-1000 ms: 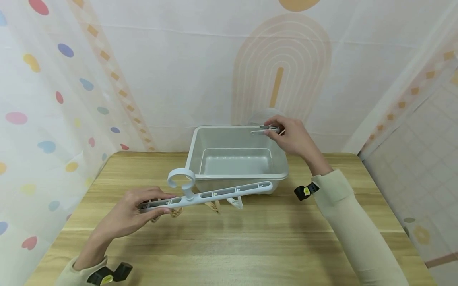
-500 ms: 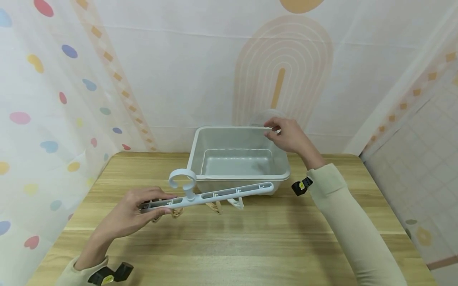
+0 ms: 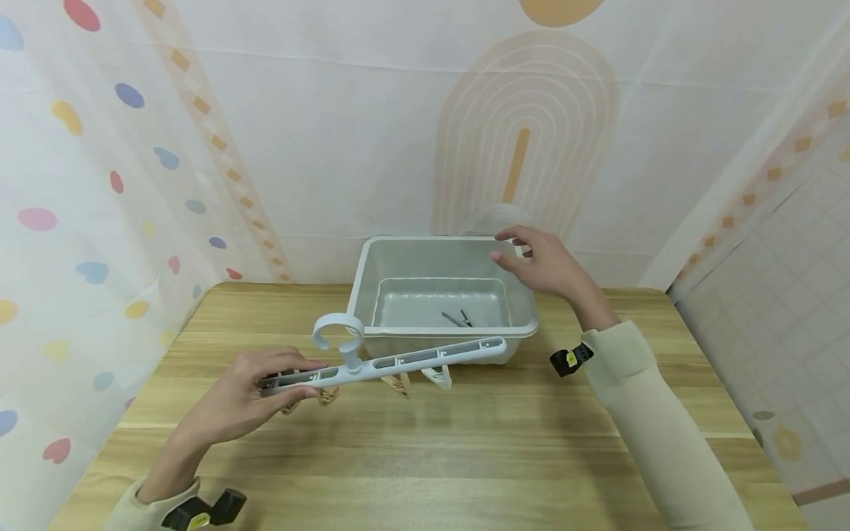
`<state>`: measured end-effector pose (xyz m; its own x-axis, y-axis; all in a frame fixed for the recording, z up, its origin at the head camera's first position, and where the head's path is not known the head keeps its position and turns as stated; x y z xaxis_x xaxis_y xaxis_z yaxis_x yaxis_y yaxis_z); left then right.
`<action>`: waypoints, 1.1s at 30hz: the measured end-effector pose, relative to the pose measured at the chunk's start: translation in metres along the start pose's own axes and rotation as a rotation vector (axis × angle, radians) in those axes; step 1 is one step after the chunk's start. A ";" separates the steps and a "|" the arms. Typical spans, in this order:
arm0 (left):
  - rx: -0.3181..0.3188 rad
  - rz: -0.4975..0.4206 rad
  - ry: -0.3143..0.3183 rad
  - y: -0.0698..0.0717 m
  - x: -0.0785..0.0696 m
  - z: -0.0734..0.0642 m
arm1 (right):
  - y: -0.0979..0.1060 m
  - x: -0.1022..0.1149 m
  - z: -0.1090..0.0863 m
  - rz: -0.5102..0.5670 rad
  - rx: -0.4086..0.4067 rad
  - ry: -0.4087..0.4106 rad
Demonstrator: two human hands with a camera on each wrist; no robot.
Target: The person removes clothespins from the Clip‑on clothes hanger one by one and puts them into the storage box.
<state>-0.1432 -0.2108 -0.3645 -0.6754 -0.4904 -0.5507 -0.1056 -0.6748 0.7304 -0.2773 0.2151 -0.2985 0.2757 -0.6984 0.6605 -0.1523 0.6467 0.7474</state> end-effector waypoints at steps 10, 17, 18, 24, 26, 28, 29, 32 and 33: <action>0.005 -0.004 0.049 0.001 -0.002 0.000 | -0.002 -0.001 -0.015 0.040 -0.032 0.033; 0.004 -0.004 0.056 0.001 -0.001 0.002 | -0.006 -0.001 -0.029 0.094 -0.083 0.091; 0.001 -0.003 0.051 0.000 -0.001 0.002 | -0.007 -0.001 -0.031 0.102 -0.089 0.098; -0.009 0.000 0.027 -0.002 -0.001 0.004 | -0.011 -0.001 -0.044 0.145 -0.116 0.159; -0.003 -0.009 0.038 -0.001 0.000 0.004 | -0.015 0.000 -0.047 0.163 -0.119 0.184; 0.001 -0.015 0.045 0.000 -0.001 0.004 | -0.018 0.000 -0.050 0.190 -0.121 0.209; 0.002 -0.016 0.047 0.001 -0.001 0.004 | -0.020 0.000 -0.051 0.203 -0.125 0.222; 0.000 -0.016 0.046 0.003 0.000 0.003 | -0.026 0.001 -0.056 0.238 -0.137 0.253; 0.000 -0.017 0.047 0.003 0.000 0.003 | -0.028 0.001 -0.057 0.246 -0.139 0.263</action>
Point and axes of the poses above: each hand's wrist, its own z-axis towards the middle knuckle, its own y-axis out of the back of the hand, x = y × z, the point moved 2 cm from there along z, towards the middle knuckle, and after that the axes turned 4 degrees about z, right-handed, at the moved point
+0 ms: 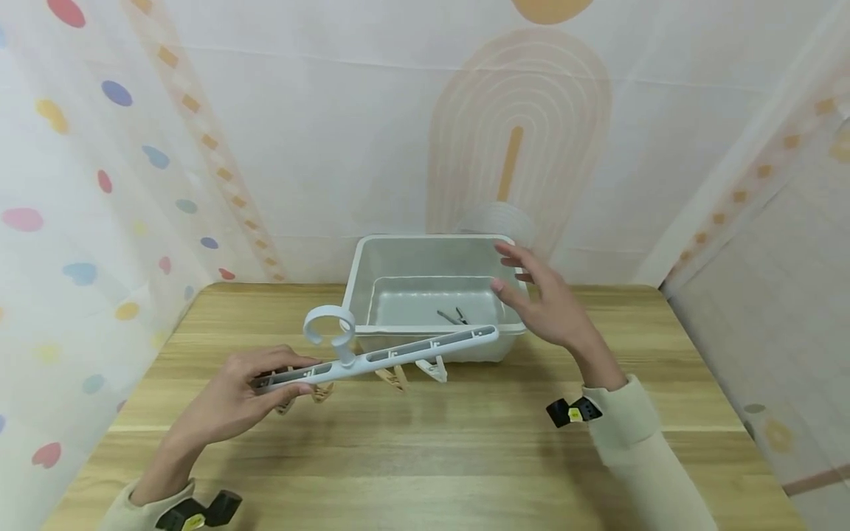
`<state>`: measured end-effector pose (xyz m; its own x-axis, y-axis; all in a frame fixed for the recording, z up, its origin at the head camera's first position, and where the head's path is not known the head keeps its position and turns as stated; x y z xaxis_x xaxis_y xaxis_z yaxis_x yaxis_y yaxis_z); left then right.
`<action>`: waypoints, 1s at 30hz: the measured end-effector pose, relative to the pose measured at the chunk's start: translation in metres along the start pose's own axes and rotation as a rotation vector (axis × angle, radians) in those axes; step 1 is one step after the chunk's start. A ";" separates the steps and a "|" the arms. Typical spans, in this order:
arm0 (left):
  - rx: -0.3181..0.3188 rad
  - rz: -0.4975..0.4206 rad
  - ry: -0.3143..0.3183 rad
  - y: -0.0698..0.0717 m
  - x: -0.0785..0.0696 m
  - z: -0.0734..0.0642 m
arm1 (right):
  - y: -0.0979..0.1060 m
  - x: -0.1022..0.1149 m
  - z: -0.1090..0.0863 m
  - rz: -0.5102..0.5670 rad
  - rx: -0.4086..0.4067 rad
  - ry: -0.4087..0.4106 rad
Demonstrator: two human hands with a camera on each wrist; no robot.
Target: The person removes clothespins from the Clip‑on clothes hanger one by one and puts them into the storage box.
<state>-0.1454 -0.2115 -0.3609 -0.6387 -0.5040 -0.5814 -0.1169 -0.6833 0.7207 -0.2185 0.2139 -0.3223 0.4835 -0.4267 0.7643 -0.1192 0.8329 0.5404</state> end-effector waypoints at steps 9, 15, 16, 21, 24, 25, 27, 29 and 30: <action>-0.001 -0.044 -0.016 0.000 0.002 -0.002 | -0.008 0.003 -0.017 0.132 -0.013 0.079; -0.001 -0.079 -0.019 0.001 0.004 -0.002 | -0.016 0.003 -0.029 0.255 -0.028 0.141; -0.004 -0.075 -0.021 0.001 0.004 -0.002 | -0.018 0.003 -0.030 0.274 -0.030 0.154; -0.030 -0.040 -0.026 0.002 0.004 -0.003 | -0.026 0.004 -0.037 0.361 -0.023 0.209; -0.035 -0.037 -0.012 0.003 0.004 -0.003 | -0.031 0.006 -0.040 0.387 -0.009 0.219; -0.034 -0.041 -0.006 0.003 0.004 -0.004 | -0.032 0.007 -0.041 0.395 -0.001 0.217; -0.033 -0.051 0.005 0.003 0.004 -0.004 | -0.035 0.008 -0.044 0.419 0.018 0.213; -0.037 -0.059 0.009 0.004 0.004 -0.005 | -0.038 0.008 -0.046 0.451 0.038 0.205; -0.041 -0.063 0.008 0.005 0.004 -0.005 | -0.039 0.009 -0.048 0.466 0.050 0.202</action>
Point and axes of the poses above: each hand's wrist, its own z-axis towards the middle knuckle, its own y-axis out of the back of the hand, x = y × z, the point moved 2 cm from there along z, towards the middle knuckle, and after that the axes turned 4 degrees about z, right-handed, at the moved point
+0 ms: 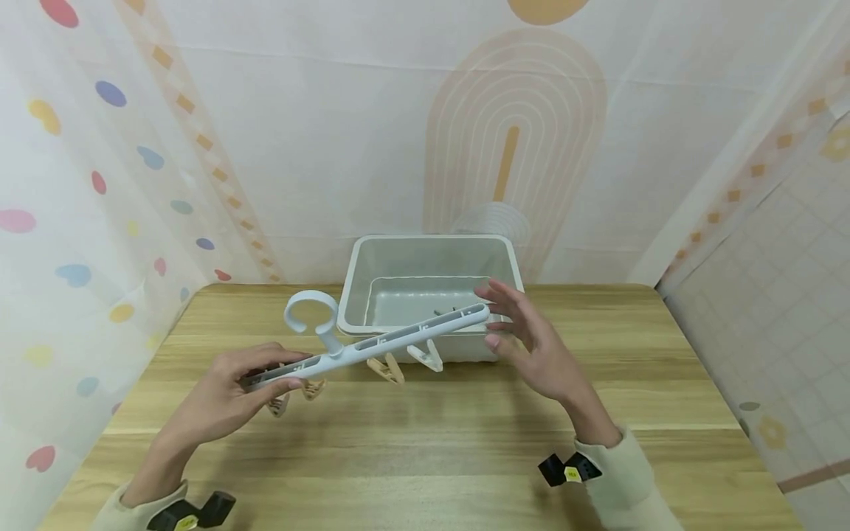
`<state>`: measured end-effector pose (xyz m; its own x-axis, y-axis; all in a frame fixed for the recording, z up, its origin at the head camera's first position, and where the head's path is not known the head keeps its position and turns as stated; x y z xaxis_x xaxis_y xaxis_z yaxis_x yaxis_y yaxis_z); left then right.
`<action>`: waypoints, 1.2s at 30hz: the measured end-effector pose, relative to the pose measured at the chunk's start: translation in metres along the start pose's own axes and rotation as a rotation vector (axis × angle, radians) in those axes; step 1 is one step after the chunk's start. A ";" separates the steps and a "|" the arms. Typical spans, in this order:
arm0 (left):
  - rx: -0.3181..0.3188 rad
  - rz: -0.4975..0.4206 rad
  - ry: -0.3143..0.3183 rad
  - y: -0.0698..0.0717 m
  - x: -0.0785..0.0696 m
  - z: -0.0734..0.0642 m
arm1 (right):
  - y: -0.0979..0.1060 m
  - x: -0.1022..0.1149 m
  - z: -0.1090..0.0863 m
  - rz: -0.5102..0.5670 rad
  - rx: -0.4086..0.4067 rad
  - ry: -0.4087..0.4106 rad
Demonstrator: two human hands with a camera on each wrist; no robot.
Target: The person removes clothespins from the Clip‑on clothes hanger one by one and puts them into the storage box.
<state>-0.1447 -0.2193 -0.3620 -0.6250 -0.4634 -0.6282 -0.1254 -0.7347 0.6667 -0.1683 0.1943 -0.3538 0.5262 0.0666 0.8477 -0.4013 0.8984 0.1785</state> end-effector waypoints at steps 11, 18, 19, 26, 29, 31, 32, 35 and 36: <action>-0.030 0.002 0.003 0.003 -0.003 0.000 | -0.022 -0.005 -0.013 0.026 0.023 -0.146; -0.033 -0.009 -0.002 0.004 -0.003 0.002 | -0.037 -0.012 -0.015 0.054 0.034 -0.160; -0.034 -0.011 -0.005 0.004 -0.003 0.002 | -0.038 -0.013 -0.015 0.053 0.032 -0.160; -0.036 0.001 -0.014 0.002 -0.002 0.002 | -0.048 -0.019 -0.014 0.004 0.002 -0.171; -0.035 0.000 -0.019 0.001 -0.002 0.003 | -0.053 -0.018 -0.011 -0.020 -0.009 -0.184; -0.036 -0.003 -0.025 0.001 -0.002 0.003 | -0.056 -0.018 -0.009 -0.032 -0.012 -0.189; -0.036 -0.006 -0.028 0.001 -0.002 0.003 | -0.057 -0.018 -0.007 -0.036 -0.010 -0.188; -0.034 -0.011 -0.025 0.000 -0.002 0.003 | -0.061 -0.019 -0.004 -0.033 -0.007 -0.182; -0.033 -0.012 -0.023 0.000 -0.002 0.003 | -0.062 -0.019 -0.003 -0.028 -0.008 -0.183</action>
Point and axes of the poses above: each hand's wrist, its own z-axis towards the middle knuckle, its own y-axis out of the back of the hand, x = y × z, the point moved 2 cm from there along z, towards the middle knuckle, and after that the axes turned 4 degrees about z, right-handed, at the moved point
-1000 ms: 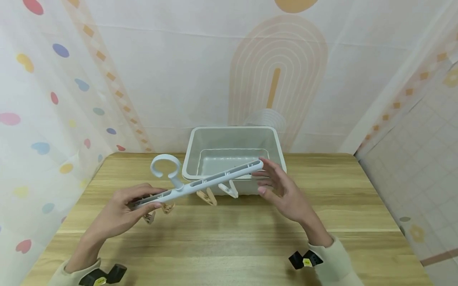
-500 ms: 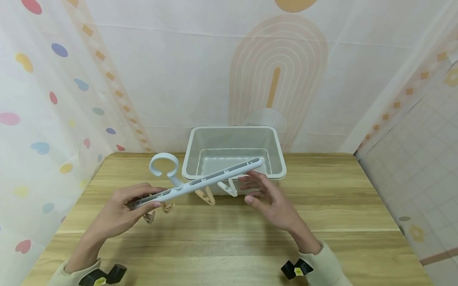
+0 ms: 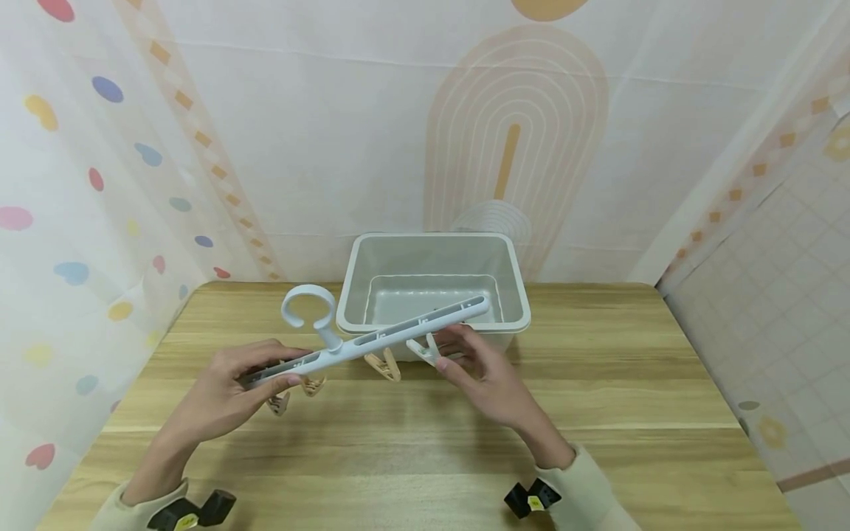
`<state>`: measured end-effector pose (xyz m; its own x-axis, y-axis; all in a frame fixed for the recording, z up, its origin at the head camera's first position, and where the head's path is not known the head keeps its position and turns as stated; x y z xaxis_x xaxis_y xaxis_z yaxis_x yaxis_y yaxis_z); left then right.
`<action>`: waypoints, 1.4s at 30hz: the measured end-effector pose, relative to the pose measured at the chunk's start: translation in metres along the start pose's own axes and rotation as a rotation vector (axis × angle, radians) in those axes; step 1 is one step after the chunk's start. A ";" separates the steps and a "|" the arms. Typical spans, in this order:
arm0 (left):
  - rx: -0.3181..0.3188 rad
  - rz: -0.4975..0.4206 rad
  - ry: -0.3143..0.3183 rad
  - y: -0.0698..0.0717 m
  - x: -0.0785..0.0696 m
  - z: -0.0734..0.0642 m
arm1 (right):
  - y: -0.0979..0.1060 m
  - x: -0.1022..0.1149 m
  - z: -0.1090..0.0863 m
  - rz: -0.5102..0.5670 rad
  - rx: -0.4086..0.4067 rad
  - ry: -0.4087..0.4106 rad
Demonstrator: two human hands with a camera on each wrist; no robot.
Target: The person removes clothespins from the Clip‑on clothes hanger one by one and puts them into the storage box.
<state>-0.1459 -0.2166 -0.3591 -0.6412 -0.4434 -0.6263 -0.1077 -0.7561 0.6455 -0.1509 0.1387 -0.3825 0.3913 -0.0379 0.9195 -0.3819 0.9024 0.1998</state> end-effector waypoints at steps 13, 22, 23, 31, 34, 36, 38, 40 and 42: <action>-0.017 0.010 -0.041 0.000 0.000 0.000 | -0.018 -0.006 0.006 0.074 -0.020 -0.002; -0.009 0.016 -0.024 0.000 0.001 -0.001 | -0.016 -0.008 0.005 0.044 -0.052 0.034; -0.008 0.017 -0.025 0.000 0.001 -0.001 | -0.015 -0.008 0.004 0.041 -0.048 0.034; -0.007 0.018 -0.049 0.000 -0.002 0.000 | -0.002 -0.005 0.001 -0.045 -0.018 0.059; -0.016 0.022 -0.067 0.000 -0.003 0.000 | 0.003 -0.003 -0.001 -0.082 -0.020 0.057; -0.020 0.023 -0.075 0.001 -0.004 -0.001 | 0.005 -0.002 -0.001 -0.106 -0.029 0.056; -0.020 0.023 -0.076 0.001 -0.004 -0.001 | 0.008 -0.001 -0.002 -0.115 -0.044 0.049; -0.018 0.029 -0.074 0.001 -0.003 -0.001 | 0.009 0.000 -0.002 -0.121 -0.054 0.043; -0.014 0.037 -0.067 0.000 -0.003 -0.001 | 0.011 0.002 -0.003 -0.129 -0.067 0.037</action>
<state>-0.1434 -0.2161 -0.3577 -0.6940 -0.4380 -0.5715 -0.0726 -0.7471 0.6607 -0.1522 0.1497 -0.3798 0.4644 -0.1409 0.8743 -0.2698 0.9178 0.2912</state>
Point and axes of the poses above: each hand's wrist, its own z-axis towards the middle knuckle, its own y-axis out of the back of the hand, x = y × z, the point moved 2 cm from there along z, towards the middle knuckle, and after that the axes turned 4 degrees about z, right-handed, at the moved point
